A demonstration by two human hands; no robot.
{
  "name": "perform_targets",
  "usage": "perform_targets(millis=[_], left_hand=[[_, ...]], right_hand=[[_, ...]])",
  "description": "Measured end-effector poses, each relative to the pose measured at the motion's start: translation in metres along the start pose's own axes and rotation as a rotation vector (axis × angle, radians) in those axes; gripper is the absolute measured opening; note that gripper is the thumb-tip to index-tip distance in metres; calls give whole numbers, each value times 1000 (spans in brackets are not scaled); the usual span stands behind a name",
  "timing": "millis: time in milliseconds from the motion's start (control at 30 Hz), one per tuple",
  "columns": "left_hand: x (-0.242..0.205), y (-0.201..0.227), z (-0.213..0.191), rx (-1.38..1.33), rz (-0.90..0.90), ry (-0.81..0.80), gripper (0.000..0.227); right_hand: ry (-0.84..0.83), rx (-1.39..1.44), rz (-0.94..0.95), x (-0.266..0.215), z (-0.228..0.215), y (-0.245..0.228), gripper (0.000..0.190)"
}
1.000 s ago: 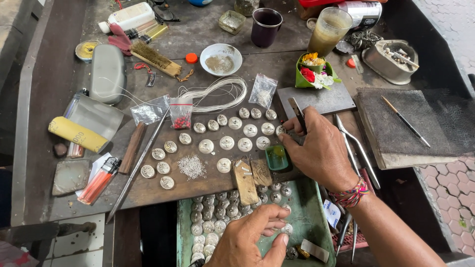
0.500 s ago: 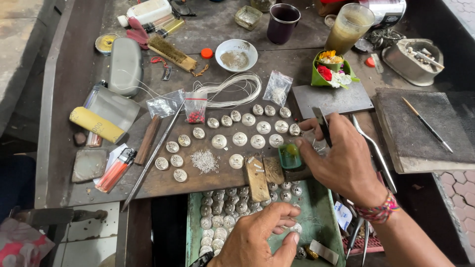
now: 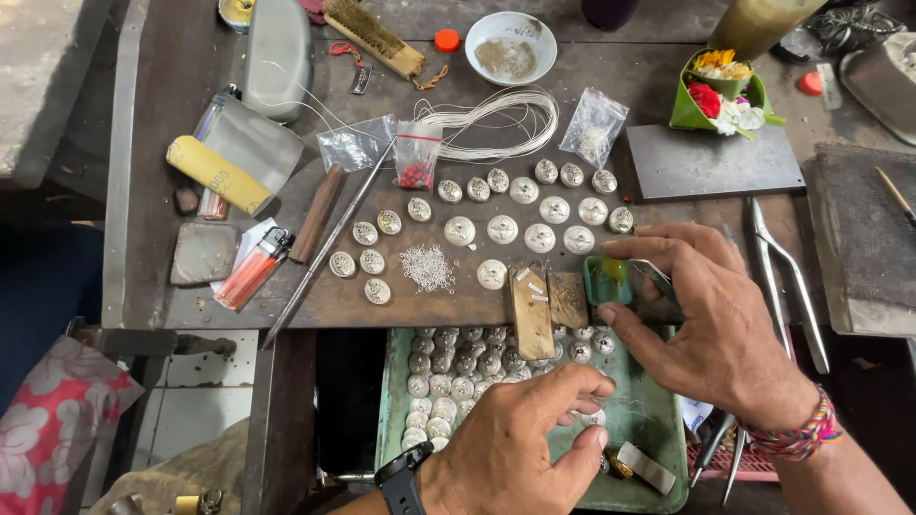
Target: Applying green enamel coating to the center of small silver jewelry pieces using a precision applicator tool.
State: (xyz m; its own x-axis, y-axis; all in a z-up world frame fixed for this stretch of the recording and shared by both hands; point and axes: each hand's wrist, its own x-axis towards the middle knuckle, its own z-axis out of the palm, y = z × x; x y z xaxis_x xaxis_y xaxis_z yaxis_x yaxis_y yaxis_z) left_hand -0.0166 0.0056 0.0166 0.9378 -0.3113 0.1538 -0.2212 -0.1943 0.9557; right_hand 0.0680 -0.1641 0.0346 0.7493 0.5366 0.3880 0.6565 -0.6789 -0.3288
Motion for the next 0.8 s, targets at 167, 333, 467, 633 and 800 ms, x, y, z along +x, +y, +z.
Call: perform_targets(millis=[167, 333, 467, 633, 800], left_hand=[[0, -1, 0, 12, -2, -13, 27], [0, -1, -1, 24, 3, -25, 22], [2, -1, 2, 37, 69, -1, 18], [6, -2, 5, 237, 194, 64, 11], [5, -13, 11, 276, 183, 18, 9]], right_hand=[[7, 24, -30, 2, -8, -3, 38], [71, 121, 324, -10, -17, -1, 42], [168, 422, 203, -6, -24, -7, 32], [443, 661, 141, -20, -6, 16, 8], [485, 525, 311, -27, -9, 7, 32]])
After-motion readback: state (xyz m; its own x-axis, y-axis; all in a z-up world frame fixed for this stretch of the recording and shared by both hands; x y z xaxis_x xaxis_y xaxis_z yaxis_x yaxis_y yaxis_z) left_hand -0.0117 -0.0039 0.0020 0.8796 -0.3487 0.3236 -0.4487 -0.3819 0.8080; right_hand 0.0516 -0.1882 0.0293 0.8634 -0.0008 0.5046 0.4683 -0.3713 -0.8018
